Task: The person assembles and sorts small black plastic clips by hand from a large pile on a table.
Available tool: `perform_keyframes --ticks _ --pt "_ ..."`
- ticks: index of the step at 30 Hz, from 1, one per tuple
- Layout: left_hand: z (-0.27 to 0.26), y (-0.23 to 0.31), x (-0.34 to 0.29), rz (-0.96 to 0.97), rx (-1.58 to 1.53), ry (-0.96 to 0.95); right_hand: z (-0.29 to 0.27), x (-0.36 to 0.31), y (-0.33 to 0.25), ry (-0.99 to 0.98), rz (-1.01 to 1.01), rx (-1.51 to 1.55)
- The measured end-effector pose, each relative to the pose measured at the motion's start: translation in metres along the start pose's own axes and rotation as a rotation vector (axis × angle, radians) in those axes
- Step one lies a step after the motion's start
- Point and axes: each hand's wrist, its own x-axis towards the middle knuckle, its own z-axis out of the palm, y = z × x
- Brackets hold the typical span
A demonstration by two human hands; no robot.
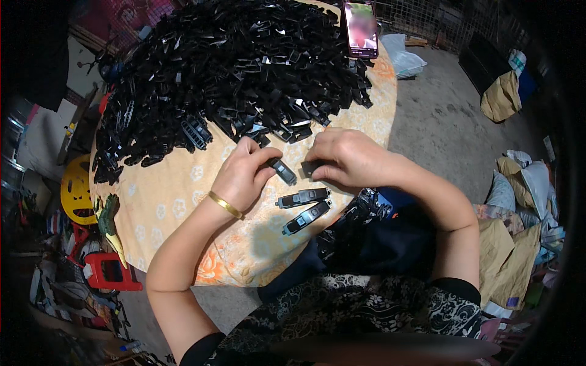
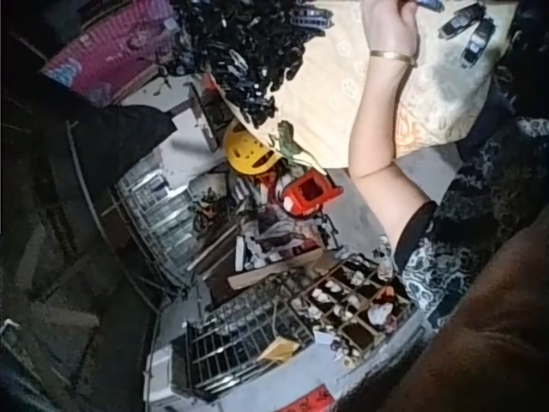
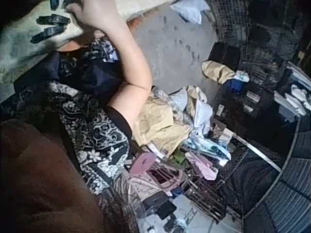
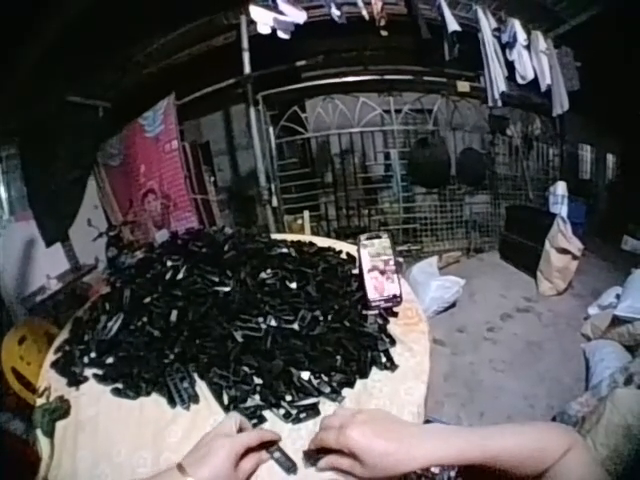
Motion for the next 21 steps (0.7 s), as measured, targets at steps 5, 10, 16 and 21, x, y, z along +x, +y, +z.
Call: perform_keyframes --ticks 5,10,16,21 --pt "0.013 0.01 -0.001 0.084 0.108 0.096 0.005 0.005 -0.01 0.116 -0.017 -0.049" --pt "0.011 0.009 -0.005 -0.009 -0.006 0.105 0.001 0.006 -0.011 0.027 0.028 -0.195" --pt "0.017 0.008 0.0 0.088 -0.037 0.103 0.016 0.012 -0.005 0.055 -0.077 -0.047" --pt "0.011 0.012 0.0 0.043 -0.056 0.006 0.013 0.01 -0.009 0.064 -0.067 -0.068"
